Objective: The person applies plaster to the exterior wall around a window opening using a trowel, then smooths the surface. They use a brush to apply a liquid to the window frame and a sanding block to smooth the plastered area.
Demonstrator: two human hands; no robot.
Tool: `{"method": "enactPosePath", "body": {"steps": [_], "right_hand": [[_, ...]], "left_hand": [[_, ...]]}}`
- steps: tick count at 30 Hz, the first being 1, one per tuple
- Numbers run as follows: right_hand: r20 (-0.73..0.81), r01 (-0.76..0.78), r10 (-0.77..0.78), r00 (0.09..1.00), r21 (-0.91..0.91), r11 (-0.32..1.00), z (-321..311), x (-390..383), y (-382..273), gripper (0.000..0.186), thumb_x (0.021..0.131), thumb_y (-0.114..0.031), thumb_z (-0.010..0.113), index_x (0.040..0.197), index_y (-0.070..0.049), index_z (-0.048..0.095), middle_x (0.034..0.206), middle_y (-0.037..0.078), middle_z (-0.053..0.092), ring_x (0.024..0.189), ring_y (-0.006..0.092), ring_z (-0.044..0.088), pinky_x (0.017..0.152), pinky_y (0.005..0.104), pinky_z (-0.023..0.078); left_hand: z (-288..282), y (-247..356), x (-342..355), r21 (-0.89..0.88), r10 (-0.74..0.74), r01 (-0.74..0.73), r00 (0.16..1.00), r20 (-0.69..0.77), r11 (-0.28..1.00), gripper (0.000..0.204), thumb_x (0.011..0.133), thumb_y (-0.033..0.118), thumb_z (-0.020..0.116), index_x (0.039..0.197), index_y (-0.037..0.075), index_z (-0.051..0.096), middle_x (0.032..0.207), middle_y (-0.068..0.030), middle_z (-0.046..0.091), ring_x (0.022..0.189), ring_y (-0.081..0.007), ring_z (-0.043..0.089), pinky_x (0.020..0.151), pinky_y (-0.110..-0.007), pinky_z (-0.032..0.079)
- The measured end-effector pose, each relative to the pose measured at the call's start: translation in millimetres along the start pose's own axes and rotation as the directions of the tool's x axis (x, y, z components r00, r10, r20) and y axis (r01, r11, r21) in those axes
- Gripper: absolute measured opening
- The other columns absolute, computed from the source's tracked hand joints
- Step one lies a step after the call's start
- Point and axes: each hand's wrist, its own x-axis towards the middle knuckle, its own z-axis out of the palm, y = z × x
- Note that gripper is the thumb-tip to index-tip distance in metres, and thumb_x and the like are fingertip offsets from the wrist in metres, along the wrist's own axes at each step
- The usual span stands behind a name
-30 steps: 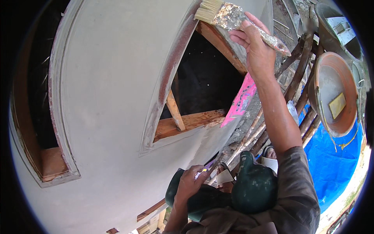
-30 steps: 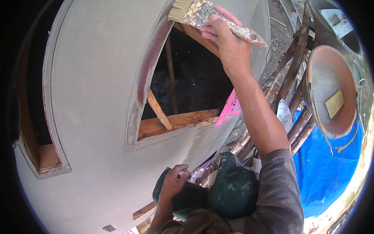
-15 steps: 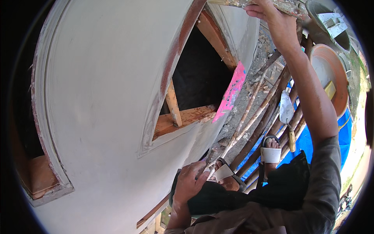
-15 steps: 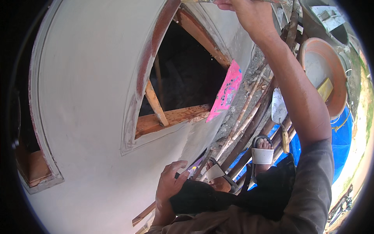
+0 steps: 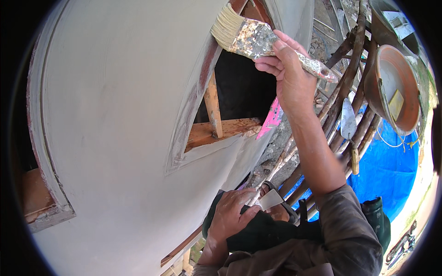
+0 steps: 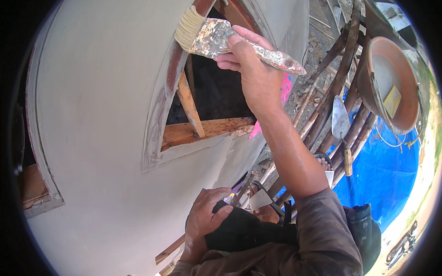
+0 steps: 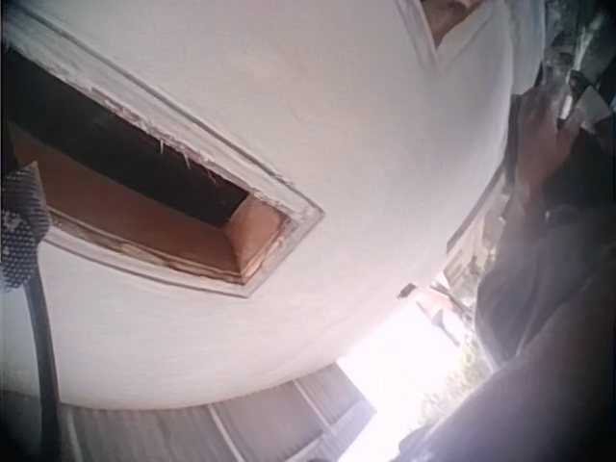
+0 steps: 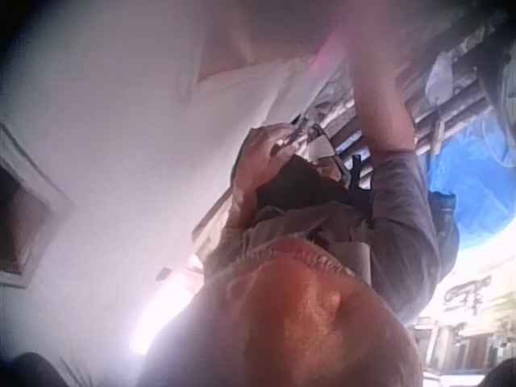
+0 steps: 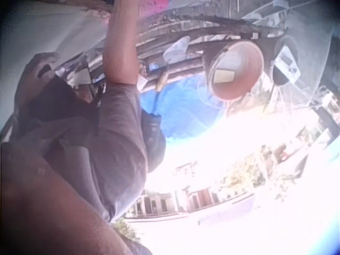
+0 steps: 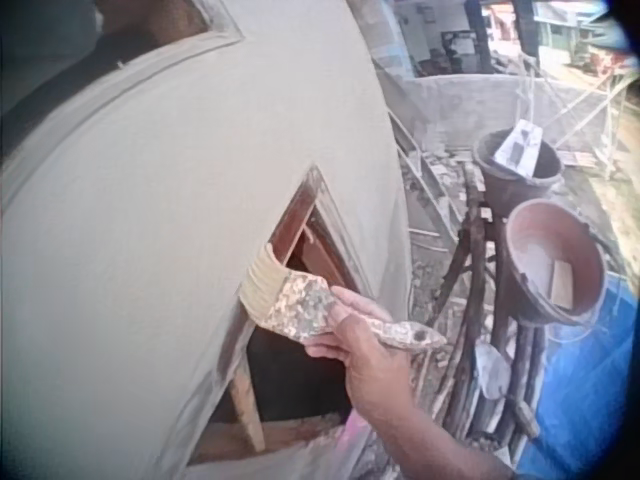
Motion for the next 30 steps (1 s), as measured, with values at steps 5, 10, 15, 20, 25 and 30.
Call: {"method": "enactPosePath", "body": {"steps": [5,10,15,20,25,30], "right_hand": [[0.060,-0.128,0.130,0.990,-0.033,0.991,9,-64,12,0.042,0.098,-0.016,0.056,0.131,0.010,0.050,0.109,0.019,0.067,0.087,0.0228,0.071,0.074,0.0345,0.061],[0.222,-0.237,0.267,0.938,-0.152,0.959,1,-137,25,0.041,0.094,-0.015,0.067,0.125,0.009,0.057,0.109,0.019,0.067,0.090,0.0221,0.068,0.078,0.0362,0.060],[0.169,-0.123,0.134,0.977,-0.075,0.990,-26,-120,13,0.039,0.095,-0.015,0.065,0.125,0.008,0.058,0.109,0.018,0.068,0.092,0.0187,0.068,0.081,0.0324,0.058],[-0.051,0.102,-0.098,0.994,0.070,0.992,-25,-8,14,0.046,0.097,-0.018,0.061,0.133,0.009,0.049,0.103,0.017,0.067,0.085,0.0212,0.069,0.079,0.0337,0.059],[0.192,-0.134,0.182,0.964,-0.240,0.962,-20,-104,37,0.046,0.096,-0.017,0.061,0.132,0.010,0.050,0.108,0.019,0.067,0.090,0.0236,0.069,0.078,0.0373,0.061],[0.003,0.043,-0.043,0.999,-0.094,0.995,-29,-54,19,0.046,0.099,-0.019,0.056,0.136,0.007,0.047,0.102,0.018,0.069,0.089,0.0213,0.070,0.079,0.0331,0.059]], "left_hand": [[3,-5,-1,-0.040,0.042,-0.042,0.999,0.003,0.998,0.036,0.085,0.023,0.073,0.116,0.006,0.064,0.118,-0.0109,0.067,0.103,-0.0312,0.063,0.091,-0.040,0.047],[6,-6,0,-0.053,0.075,-0.074,0.997,0.020,0.996,0.038,0.085,0.023,0.074,0.117,0.007,0.063,0.119,-0.0101,0.067,0.103,-0.0306,0.063,0.090,-0.040,0.047],[8,-5,-3,0.002,0.125,-0.125,0.992,0.022,0.992,0.039,0.087,0.027,0.073,0.116,0.006,0.061,0.116,-0.0092,0.067,0.105,-0.0277,0.064,0.091,-0.039,0.046],[8,-5,-8,-0.024,0.108,-0.107,0.993,0.036,0.994,0.037,0.084,0.023,0.075,0.114,0.005,0.063,0.117,-0.0093,0.068,0.104,-0.0287,0.064,0.092,-0.039,0.047],[4,-9,-5,-0.023,0.089,-0.088,0.995,0.037,0.996,0.037,0.084,0.024,0.075,0.114,0.005,0.064,0.117,-0.0085,0.068,0.104,-0.0285,0.064,0.092,-0.039,0.047],[4,-9,-5,-0.020,0.115,-0.114,0.991,0.064,0.993,0.037,0.084,0.025,0.075,0.114,0.005,0.064,0.118,-0.0085,0.068,0.104,-0.0289,0.064,0.092,-0.038,0.047]]}}
